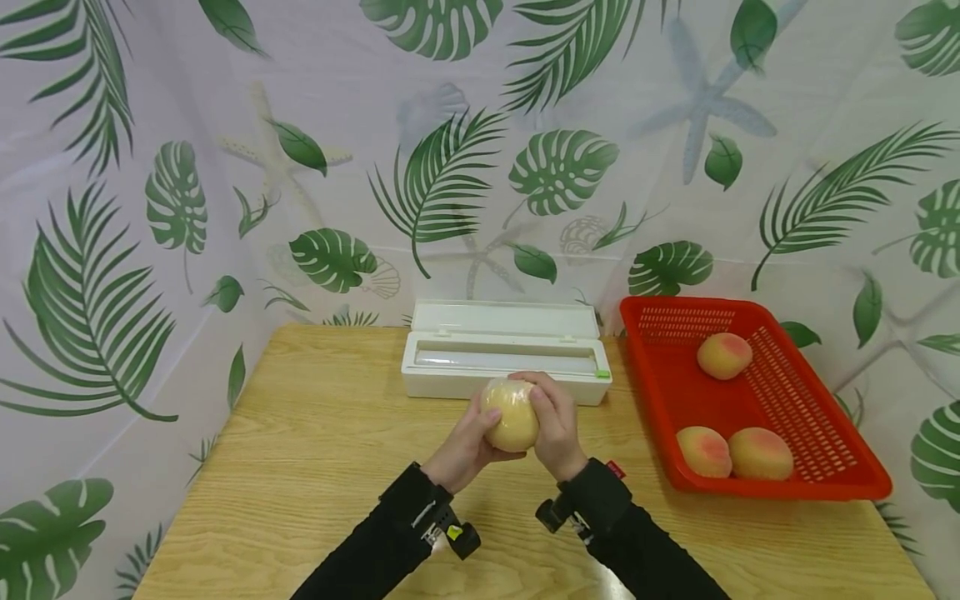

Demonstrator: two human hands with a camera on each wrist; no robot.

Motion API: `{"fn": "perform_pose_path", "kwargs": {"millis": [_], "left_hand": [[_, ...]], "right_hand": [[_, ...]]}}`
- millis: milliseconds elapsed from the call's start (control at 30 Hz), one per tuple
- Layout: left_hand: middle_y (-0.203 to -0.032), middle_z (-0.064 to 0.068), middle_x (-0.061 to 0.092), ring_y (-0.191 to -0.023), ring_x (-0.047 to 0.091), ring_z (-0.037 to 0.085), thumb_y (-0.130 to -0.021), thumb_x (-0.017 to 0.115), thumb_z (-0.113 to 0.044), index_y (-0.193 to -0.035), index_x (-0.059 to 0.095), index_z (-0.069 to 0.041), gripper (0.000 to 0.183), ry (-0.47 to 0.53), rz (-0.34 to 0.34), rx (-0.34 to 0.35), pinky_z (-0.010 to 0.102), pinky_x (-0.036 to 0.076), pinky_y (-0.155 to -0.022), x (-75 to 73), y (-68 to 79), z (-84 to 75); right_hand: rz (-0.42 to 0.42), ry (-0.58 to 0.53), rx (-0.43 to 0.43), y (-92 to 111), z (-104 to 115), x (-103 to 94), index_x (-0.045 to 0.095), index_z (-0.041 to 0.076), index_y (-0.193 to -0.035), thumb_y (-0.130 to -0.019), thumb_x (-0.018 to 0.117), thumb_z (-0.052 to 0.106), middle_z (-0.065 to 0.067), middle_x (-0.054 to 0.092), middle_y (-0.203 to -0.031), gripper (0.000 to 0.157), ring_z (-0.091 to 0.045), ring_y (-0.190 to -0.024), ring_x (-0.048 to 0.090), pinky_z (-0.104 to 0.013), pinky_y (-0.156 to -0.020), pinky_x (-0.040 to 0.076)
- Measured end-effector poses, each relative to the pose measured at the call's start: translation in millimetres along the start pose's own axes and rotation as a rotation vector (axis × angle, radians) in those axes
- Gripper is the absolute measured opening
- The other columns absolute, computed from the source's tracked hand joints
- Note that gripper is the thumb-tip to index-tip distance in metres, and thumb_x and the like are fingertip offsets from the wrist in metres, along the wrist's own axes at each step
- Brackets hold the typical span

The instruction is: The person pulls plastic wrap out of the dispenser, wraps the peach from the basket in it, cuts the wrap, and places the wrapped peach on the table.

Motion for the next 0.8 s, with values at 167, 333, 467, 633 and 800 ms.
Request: {"fn": "perform_pose_path", "kwargs": {"millis": [167,333,467,633,800], "left_hand": [[-0.121,0.016,0.034,-0.096,0.050,0.020,-0.082,0.045,-0.030,-0.136,0.007,-0.005,0.070,-0.031,-0.005,-0.037,0.040,0.042,-0.083,-4.3,1.7,0.1],[-0.133,0.020,0.025,-0.102,0.045,0.021,-0.083,0.051,-0.011,-0.139,0.006,-0.005,0.072,-0.051,-0.054,-0.053,0.037,0.044,-0.082,-11.9,1.8,-0.4],[-0.131,0.019,0.028,-0.100,0.048,0.019,-0.084,0.059,-0.010,-0.139,0.011,-0.005,0.073,-0.106,-0.126,-0.043,0.032,0.045,-0.079,-18.3,-0.1,0.5],[-0.123,0.016,0.035,-0.104,0.047,0.020,-0.084,0.059,-0.028,-0.133,0.027,0.000,0.065,-0.134,-0.174,0.036,0.035,0.045,-0.081,-22.9,-1.0,-5.2],[-0.129,0.017,0.035,-0.116,0.039,0.026,-0.086,0.048,-0.039,-0.133,0.028,0.000,0.064,-0.067,-0.164,0.108,0.043,0.039,-0.089,-21.5,-1.4,-13.7]], "right_hand": [[-0.010,-0.083,0.171,4,-24,-0.4,0.055,-0.008,-0.096,-0.088,0.027,0.006,-0.016,0.057,-0.091,0.032,-0.013,-0.079,0.053,-0.027,-0.068,0.044],[-0.098,-0.371,0.597,6,-50,-1.2,0.050,0.005,-0.107,-0.095,0.019,0.025,-0.002,0.051,-0.102,0.038,-0.016,-0.093,0.048,-0.031,-0.079,0.039],[-0.091,-0.463,0.714,3,-52,-2.8,0.036,0.006,-0.129,-0.096,0.017,0.027,-0.005,0.040,-0.122,0.043,-0.020,-0.110,0.038,-0.038,-0.092,0.032],[0.068,-0.341,0.616,0,-46,-5.7,0.015,0.010,-0.140,-0.097,0.014,0.033,-0.010,0.022,-0.139,0.049,-0.023,-0.125,0.021,-0.047,-0.102,0.014],[0.154,-0.090,0.362,-2,-36,-7.5,0.021,-0.001,-0.138,-0.098,0.014,0.012,-0.018,0.021,-0.141,0.042,-0.028,-0.127,0.022,-0.046,-0.101,0.018]]}}
Point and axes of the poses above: each hand's wrist, its own y-axis away from the middle knuckle, its own x-axis out of the palm, z = x × y, the point moved 6 cm from there along -y, towards the middle knuckle
